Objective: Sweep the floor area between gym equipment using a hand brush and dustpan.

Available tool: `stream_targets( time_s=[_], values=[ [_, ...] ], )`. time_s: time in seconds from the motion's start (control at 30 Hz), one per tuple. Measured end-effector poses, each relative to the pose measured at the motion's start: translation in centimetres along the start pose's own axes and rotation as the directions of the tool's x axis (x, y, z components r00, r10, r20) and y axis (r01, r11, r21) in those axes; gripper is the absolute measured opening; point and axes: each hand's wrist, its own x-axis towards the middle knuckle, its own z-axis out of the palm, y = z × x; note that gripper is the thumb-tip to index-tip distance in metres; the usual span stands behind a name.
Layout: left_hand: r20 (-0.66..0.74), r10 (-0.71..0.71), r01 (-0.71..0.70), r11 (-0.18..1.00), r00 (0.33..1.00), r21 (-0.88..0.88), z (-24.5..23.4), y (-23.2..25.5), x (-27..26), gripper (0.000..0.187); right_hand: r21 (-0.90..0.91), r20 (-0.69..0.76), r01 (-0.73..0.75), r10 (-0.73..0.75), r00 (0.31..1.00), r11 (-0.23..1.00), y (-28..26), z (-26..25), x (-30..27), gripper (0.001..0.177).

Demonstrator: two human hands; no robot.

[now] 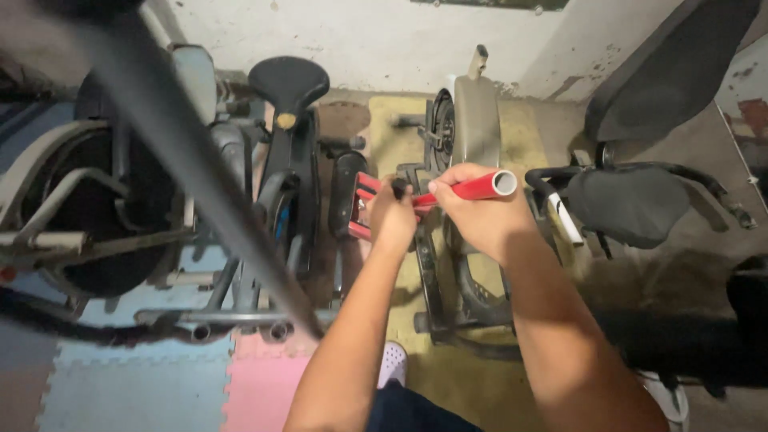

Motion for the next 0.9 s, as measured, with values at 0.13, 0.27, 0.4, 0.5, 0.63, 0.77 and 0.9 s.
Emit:
stream_targets(
  time_s=[0.13, 0.27, 0.4, 0.5, 0.63, 0.77, 0.9],
  values=[
    [-0.059, 0.185, -0.177, 0.977, 0.981, 0.121, 0.6, -2.7, -3.5, 0.029, 0.000, -0.023, 0.085, -0.085, 0.996, 0.996, 0.6, -0.6, -3.7, 0.008],
    [-0.037, 0.127, -0.123, 0.988, 0.991, 0.090, -0.6, -4.9, -7.8, 0.030, -0.018, -0.078, 0.129, -0.130, 0.988, 0.992, 1.2, -0.7, -9.1, 0.008],
    [-0.057, 0.122, -0.121, 0.993, 0.991, 0.014, -1.7, -7.4, -13.0, 0.028, 0.014, -0.080, 0.208, -0.207, 0.975, 0.978, 2.5, -0.5, -15.1, 0.006],
    [-0.022, 0.141, -0.139, 0.987, 0.990, 0.074, -2.5, -9.7, -17.4, 0.031, -0.024, -0.108, 0.221, -0.222, 0.969, 0.975, 3.2, -0.8, -20.4, 0.007],
    [-0.009, 0.172, -0.170, 0.978, 0.985, 0.123, -3.2, -12.7, -21.6, 0.032, -0.061, -0.069, 0.228, -0.232, 0.970, 0.972, 3.6, -1.1, -26.8, 0.007],
    [-0.027, 0.186, -0.181, 0.975, 0.982, 0.125, -4.8, -15.1, -26.1, 0.031, -0.055, -0.031, 0.325, -0.327, 0.945, 0.944, 2.8, -1.0, -32.6, 0.010],
    [-0.001, 0.161, -0.160, 0.981, 0.987, 0.107, -6.5, -16.8, -29.1, 0.035, -0.085, 0.012, 0.295, -0.295, 0.955, 0.952, 3.0, -0.5, -35.4, 0.019]
  ],
)
